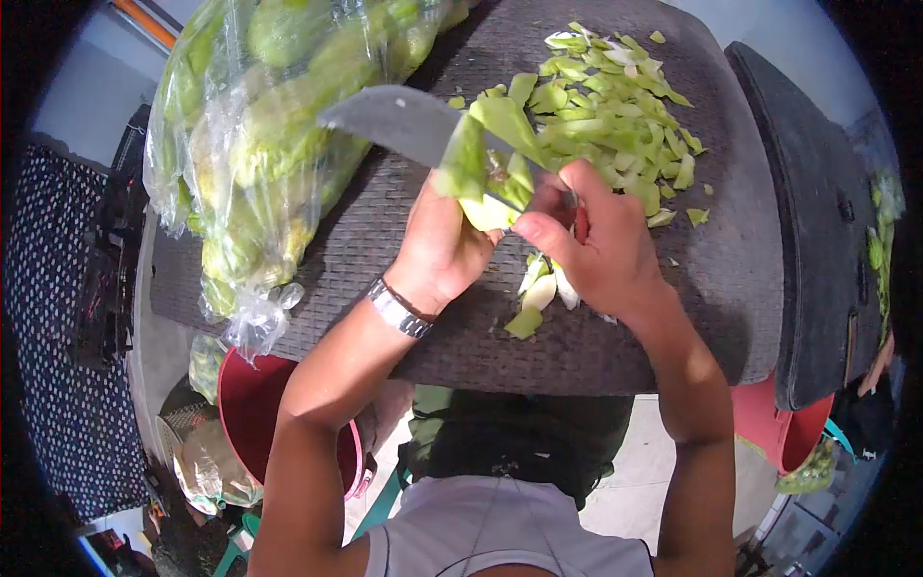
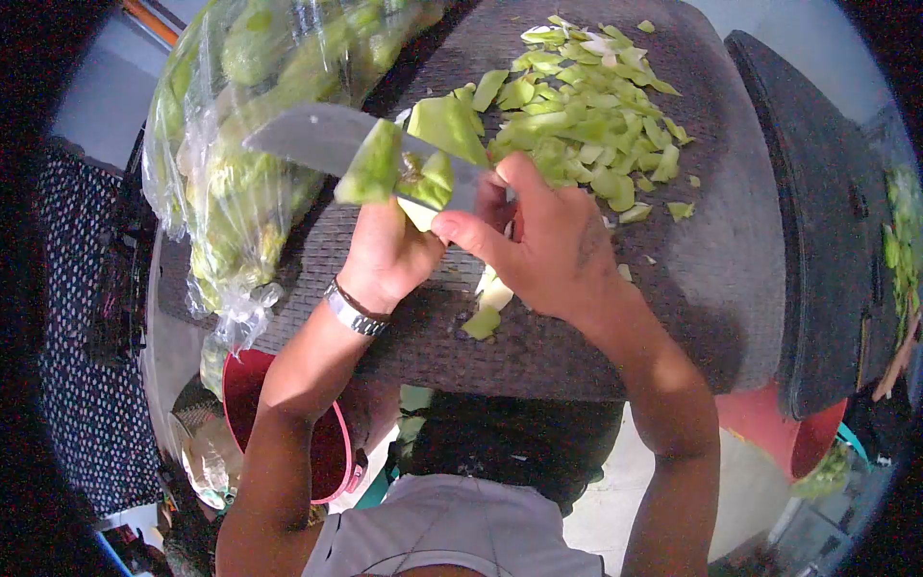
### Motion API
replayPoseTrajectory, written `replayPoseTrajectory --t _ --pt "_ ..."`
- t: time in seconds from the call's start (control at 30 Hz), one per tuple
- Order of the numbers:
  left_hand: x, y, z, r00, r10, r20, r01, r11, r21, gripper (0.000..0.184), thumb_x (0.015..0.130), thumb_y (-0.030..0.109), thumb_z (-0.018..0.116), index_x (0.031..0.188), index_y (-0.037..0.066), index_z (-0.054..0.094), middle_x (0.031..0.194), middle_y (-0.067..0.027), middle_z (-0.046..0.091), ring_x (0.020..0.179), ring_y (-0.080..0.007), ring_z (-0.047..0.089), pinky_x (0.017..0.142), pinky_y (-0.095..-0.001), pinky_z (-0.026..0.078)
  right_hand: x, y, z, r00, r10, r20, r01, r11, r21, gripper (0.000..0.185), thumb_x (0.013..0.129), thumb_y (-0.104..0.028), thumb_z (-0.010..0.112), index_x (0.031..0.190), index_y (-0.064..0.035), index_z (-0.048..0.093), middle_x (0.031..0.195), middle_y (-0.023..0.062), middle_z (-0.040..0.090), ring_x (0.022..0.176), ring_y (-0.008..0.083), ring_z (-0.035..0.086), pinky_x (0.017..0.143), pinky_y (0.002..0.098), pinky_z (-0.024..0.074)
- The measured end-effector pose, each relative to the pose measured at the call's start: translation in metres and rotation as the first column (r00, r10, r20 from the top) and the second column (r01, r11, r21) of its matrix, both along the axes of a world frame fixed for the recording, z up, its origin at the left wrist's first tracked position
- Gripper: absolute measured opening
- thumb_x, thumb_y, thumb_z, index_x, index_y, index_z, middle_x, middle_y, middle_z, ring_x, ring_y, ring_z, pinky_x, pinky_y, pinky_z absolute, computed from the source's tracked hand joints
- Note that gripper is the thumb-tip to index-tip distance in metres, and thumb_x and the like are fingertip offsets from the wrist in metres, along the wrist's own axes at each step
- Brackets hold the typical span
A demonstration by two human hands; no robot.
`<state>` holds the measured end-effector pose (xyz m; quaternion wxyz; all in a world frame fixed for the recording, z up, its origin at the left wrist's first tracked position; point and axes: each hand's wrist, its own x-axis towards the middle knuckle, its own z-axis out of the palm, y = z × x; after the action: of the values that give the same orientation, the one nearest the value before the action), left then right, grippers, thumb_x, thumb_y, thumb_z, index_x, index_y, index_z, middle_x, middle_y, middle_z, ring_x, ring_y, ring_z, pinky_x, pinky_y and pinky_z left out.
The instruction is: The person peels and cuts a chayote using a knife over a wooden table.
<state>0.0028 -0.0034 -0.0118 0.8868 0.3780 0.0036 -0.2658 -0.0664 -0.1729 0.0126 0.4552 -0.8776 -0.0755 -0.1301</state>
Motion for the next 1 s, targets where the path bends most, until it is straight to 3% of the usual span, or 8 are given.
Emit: replayPoseTrajectory --t 0.1,0.3,0.57,0.7,0.77,0.87,0.93,1.0 --pt "0.000 0.005 0.007 0.990 -0.101 0.094 0.110 0.990 -0.091 0.058 0.108 0.056 0.044 0.134 0.006 0.058 0.121 -0.0109 0.070 0.111 -0.0269 0.069 0.100 -0.0422 0.056 0.000 0.001 -0.009 0.999 0.027 0.016 -0.027 0.999 -0.024 0.046 0.085 -0.038 0.085 0.102 -0.0040 0.058 0.067 0.0062 0.064 0.056 0.0149 0.063 0.054 0.0323 0.0499" --pt "0.003 0.009 0.009 0.974 -0.209 -0.088 0.193 0.967 -0.167 0.055 0.097 0.058 0.067 0.124 0.010 0.064 0.114 -0.0091 0.071 0.107 -0.0238 0.069 0.095 -0.0425 0.057 -0.005 0.002 -0.003 0.983 0.135 0.127 -0.107 0.972 -0.207 0.050 0.080 -0.040 0.089 0.097 -0.0068 0.055 0.065 0.0026 0.065 0.055 0.0212 0.069 0.052 0.0341 0.0533" --pt "0.013 0.012 -0.003 0.894 -0.434 0.108 0.445 0.841 -0.308 0.059 0.102 0.057 0.058 0.134 0.008 0.059 0.117 -0.0095 0.071 0.103 -0.0267 0.072 0.091 -0.0410 0.059 -0.007 -0.003 0.002 0.986 0.095 0.136 -0.051 0.953 -0.297 0.053 0.079 -0.043 0.089 0.094 -0.0060 0.054 0.067 0.0027 0.067 0.055 0.0199 0.069 0.053 0.0332 0.0535" --pt "-0.005 0.015 0.003 0.983 -0.185 0.023 0.185 0.960 -0.207 0.055 0.107 0.055 0.047 0.135 0.008 0.057 0.115 -0.0114 0.071 0.095 -0.0296 0.074 0.071 -0.0465 0.062 0.004 -0.018 0.001 0.989 -0.022 0.146 0.054 0.973 -0.223 0.057 0.082 -0.059 0.082 0.089 -0.0093 0.055 0.062 0.0019 0.064 0.053 0.0234 0.069 0.051 0.0373 0.0532" --pt "-0.003 0.013 0.004 0.958 -0.287 0.009 0.285 0.947 -0.151 0.053 0.109 0.053 0.044 0.137 0.010 0.055 0.116 -0.0111 0.071 0.099 -0.0295 0.073 0.065 -0.0491 0.062 0.006 -0.028 0.012 0.990 -0.101 0.096 0.120 0.969 -0.217 0.054 0.084 -0.058 0.081 0.089 -0.0087 0.060 0.061 0.0035 0.064 0.053 0.0223 0.068 0.052 0.0365 0.0528" --pt "-0.002 0.011 0.009 0.941 -0.338 0.017 0.337 0.928 -0.157 0.056 0.108 0.057 0.044 0.138 0.011 0.055 0.116 -0.0112 0.071 0.101 -0.0289 0.074 0.070 -0.0466 0.062 0.007 -0.037 0.016 0.989 -0.147 -0.032 0.141 0.977 -0.158 0.056 0.085 -0.060 0.080 0.092 -0.0071 0.063 0.061 0.0050 0.063 0.054 0.0221 0.068 0.053 0.0366 0.0533" --pt "-0.004 0.006 -0.001 0.990 -0.142 -0.019 0.134 0.965 -0.226 0.059 0.107 0.058 0.045 0.140 0.010 0.056 0.124 -0.0130 0.070 0.108 -0.0307 0.071 0.082 -0.0473 0.062 0.001 -0.027 0.017 0.999 -0.002 0.036 0.008 0.986 -0.165 0.056 0.085 -0.059 0.080 0.091 -0.0068 0.062 0.061 0.0053 0.063 0.055 0.0216 0.069 0.053 0.0360 0.0537" --pt "0.009 0.014 0.002 0.942 -0.327 -0.075 0.291 0.908 -0.301 0.061 0.106 0.059 0.048 0.134 0.007 0.062 0.123 -0.0148 0.071 0.110 -0.0301 0.071 0.096 -0.0458 0.059 -0.008 -0.012 0.018 0.990 0.126 0.061 -0.114 0.978 -0.173 0.047 0.081 -0.044 0.088 0.092 -0.0060 0.062 0.063 0.0027 0.064 0.053 0.0126 0.062 0.051 0.0292 0.0484"
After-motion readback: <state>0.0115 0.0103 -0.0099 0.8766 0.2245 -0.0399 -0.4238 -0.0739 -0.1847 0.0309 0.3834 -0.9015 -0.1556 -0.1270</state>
